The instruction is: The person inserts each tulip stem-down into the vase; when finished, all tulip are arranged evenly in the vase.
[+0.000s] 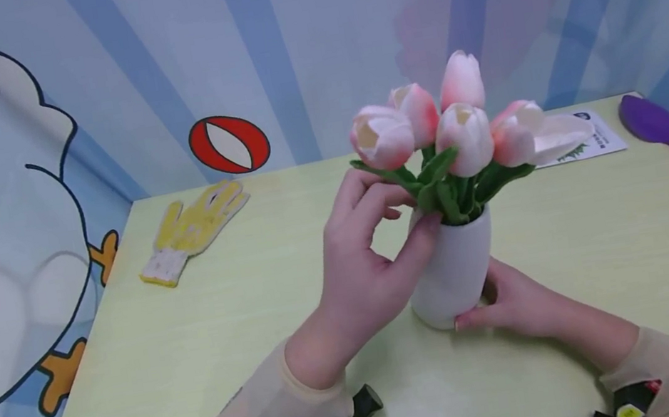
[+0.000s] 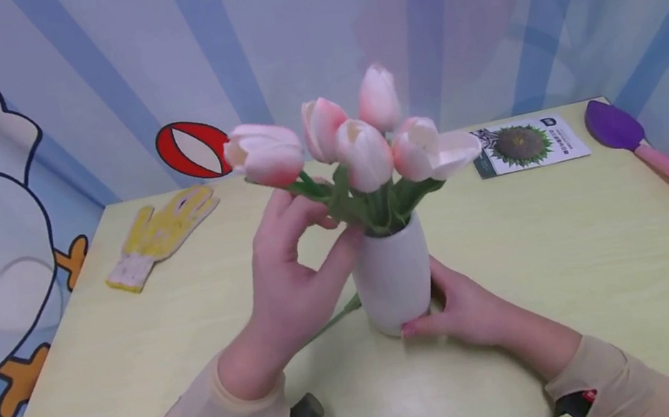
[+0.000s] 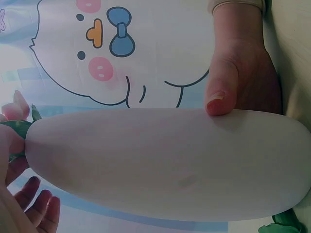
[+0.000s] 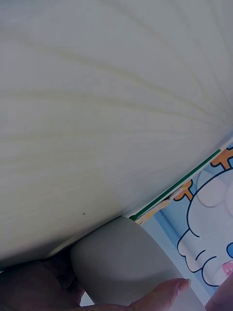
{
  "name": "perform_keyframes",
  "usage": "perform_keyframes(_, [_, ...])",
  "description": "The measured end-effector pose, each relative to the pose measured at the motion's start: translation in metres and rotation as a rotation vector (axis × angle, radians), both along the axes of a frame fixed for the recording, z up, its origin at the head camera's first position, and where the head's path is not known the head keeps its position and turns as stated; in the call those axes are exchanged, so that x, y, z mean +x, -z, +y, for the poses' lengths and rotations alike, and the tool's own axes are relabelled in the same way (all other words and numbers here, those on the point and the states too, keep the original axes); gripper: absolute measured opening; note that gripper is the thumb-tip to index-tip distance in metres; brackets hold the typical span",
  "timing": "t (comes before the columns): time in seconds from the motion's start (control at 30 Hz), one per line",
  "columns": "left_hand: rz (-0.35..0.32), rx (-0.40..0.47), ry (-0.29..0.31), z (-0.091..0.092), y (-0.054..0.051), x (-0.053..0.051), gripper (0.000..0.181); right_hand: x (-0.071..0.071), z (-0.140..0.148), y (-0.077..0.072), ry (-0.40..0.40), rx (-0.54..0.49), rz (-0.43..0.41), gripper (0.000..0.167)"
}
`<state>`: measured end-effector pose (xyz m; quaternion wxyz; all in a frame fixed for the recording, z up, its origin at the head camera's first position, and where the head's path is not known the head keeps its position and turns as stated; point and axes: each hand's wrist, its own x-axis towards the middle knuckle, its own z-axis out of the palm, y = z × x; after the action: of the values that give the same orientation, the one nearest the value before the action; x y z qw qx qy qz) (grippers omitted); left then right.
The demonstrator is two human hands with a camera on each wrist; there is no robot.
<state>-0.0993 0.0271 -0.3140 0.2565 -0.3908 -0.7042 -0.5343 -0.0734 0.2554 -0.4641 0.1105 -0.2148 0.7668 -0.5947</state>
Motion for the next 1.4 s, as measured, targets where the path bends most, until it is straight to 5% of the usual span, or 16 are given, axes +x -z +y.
perform_keyframes(0.37, [-0.055, -0.007, 0.027, 0.0, 0.003, 0.001, 0.015, 0.002, 0.0, 0.0, 0.009, 0.013, -0.005, 0.075])
perform_keyframes(0.97, [0.069, -0.004, -0.003, 0.0, 0.002, -0.005, 0.008, 0.0, 0.001, -0.002, 0.019, 0.026, -0.012, 0.079])
perform_keyframes(1.4, [-0.039, -0.078, 0.023, -0.013, 0.003, -0.004, 0.02, 0.001, 0.002, 0.002, 0.013, 0.001, -0.016, 0.08])
